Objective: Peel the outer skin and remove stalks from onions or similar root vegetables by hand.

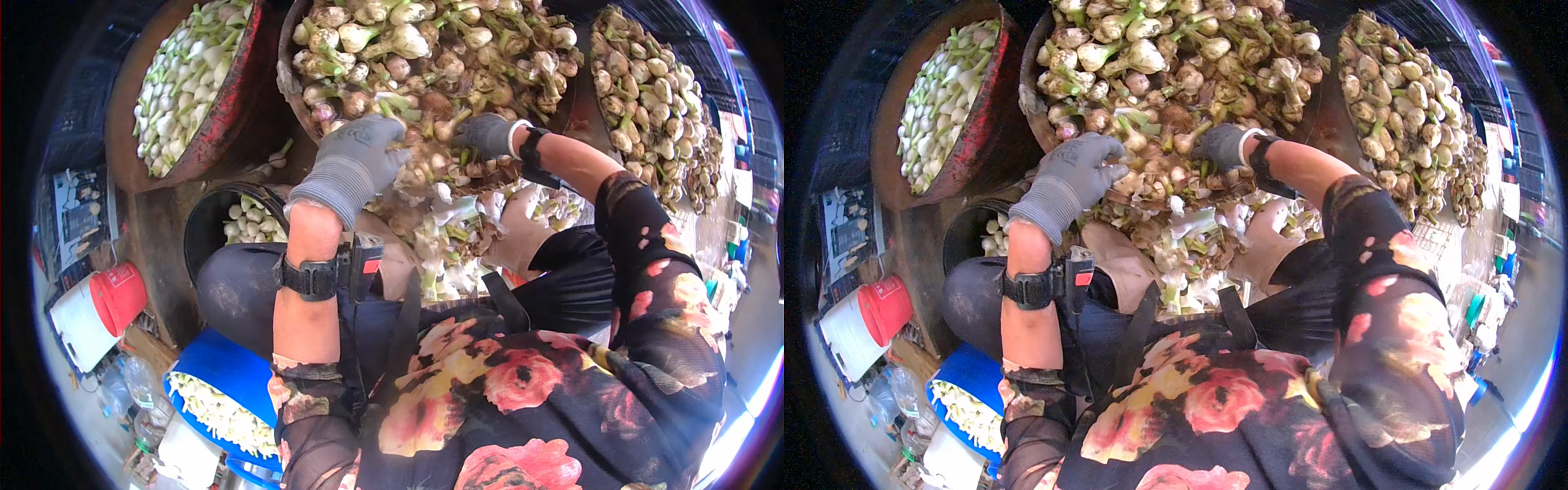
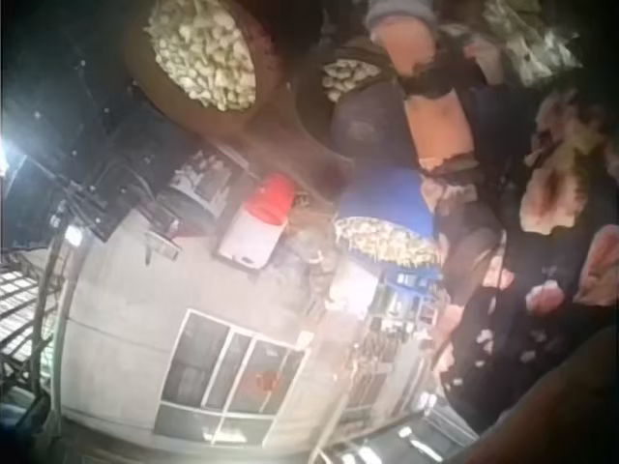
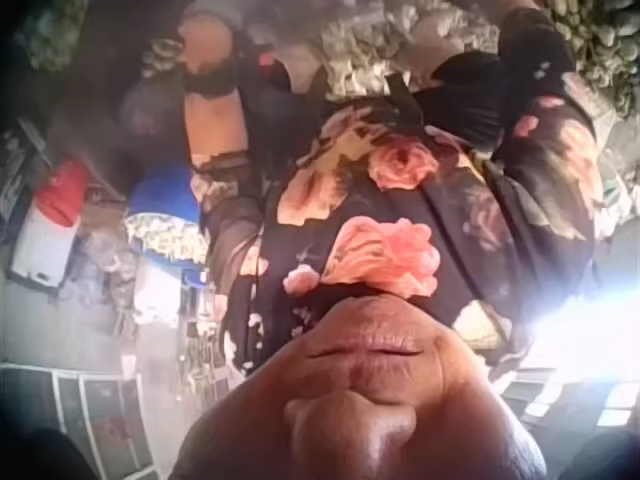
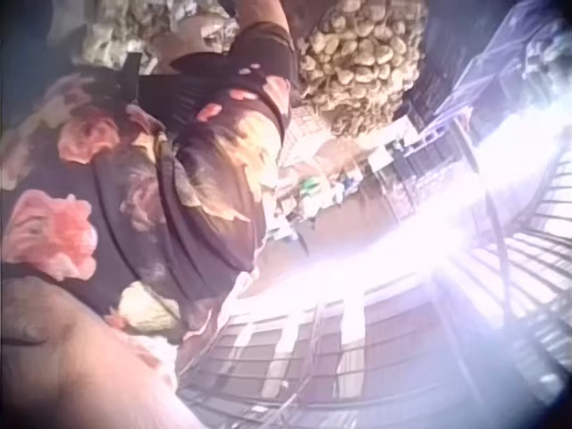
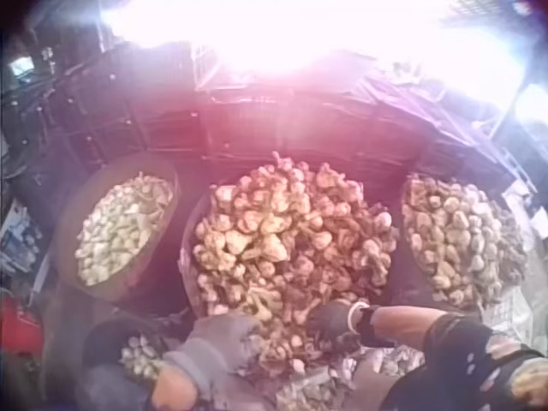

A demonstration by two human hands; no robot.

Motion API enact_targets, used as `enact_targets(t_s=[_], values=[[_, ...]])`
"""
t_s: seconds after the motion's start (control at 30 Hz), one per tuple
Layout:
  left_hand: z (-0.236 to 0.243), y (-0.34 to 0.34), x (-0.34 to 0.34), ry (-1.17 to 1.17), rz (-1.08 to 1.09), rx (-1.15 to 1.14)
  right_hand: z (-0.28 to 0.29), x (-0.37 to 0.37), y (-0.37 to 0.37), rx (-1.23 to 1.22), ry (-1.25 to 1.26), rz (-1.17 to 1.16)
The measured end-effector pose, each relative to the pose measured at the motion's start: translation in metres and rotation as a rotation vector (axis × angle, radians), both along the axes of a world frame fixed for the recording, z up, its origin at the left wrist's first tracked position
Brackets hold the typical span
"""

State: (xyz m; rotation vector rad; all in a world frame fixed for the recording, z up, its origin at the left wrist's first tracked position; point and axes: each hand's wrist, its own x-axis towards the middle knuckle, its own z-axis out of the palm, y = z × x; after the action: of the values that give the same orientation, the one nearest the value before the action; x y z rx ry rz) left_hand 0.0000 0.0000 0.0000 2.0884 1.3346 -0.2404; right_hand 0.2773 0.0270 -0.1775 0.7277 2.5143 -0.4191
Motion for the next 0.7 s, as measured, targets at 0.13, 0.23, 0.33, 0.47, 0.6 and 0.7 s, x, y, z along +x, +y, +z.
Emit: enact_targets(t_s=[0.13, 0.23, 0.33, 0.47, 0.6, 0.7], values=[[-0.002, 0.001, -0.002, 0.0, 0.03, -0.008, 0.002, 0.002, 0.009, -0.088, 0.008, -0.089], [-0.004, 0.006, -0.007, -0.002, 0.047, 0.018, 0.008, 0.001, 0.017, 0.03, 0.087, -0.256], [-0.013, 0.005, -0.007, -0.057, 0.039, -0.001, 0.027, 0.004, 0.015, 0.114, 0.123, -0.587], [-0.032, -0.006, 0.003, -0.316, 0.077, 0.239, 0.086, 0.007, 0.009, -0.249, 0.606, -1.163], [-0.049, -0.022, 0.035, -0.516, 0.205, 0.297, 0.123, -0.02, -0.021, -0.65, 1.268, -1.386], [-0.053, -0.031, 0.042, -0.62, 0.289, 0.078, 0.133, -0.045, -0.047, -0.731, 1.579, -1.411]])
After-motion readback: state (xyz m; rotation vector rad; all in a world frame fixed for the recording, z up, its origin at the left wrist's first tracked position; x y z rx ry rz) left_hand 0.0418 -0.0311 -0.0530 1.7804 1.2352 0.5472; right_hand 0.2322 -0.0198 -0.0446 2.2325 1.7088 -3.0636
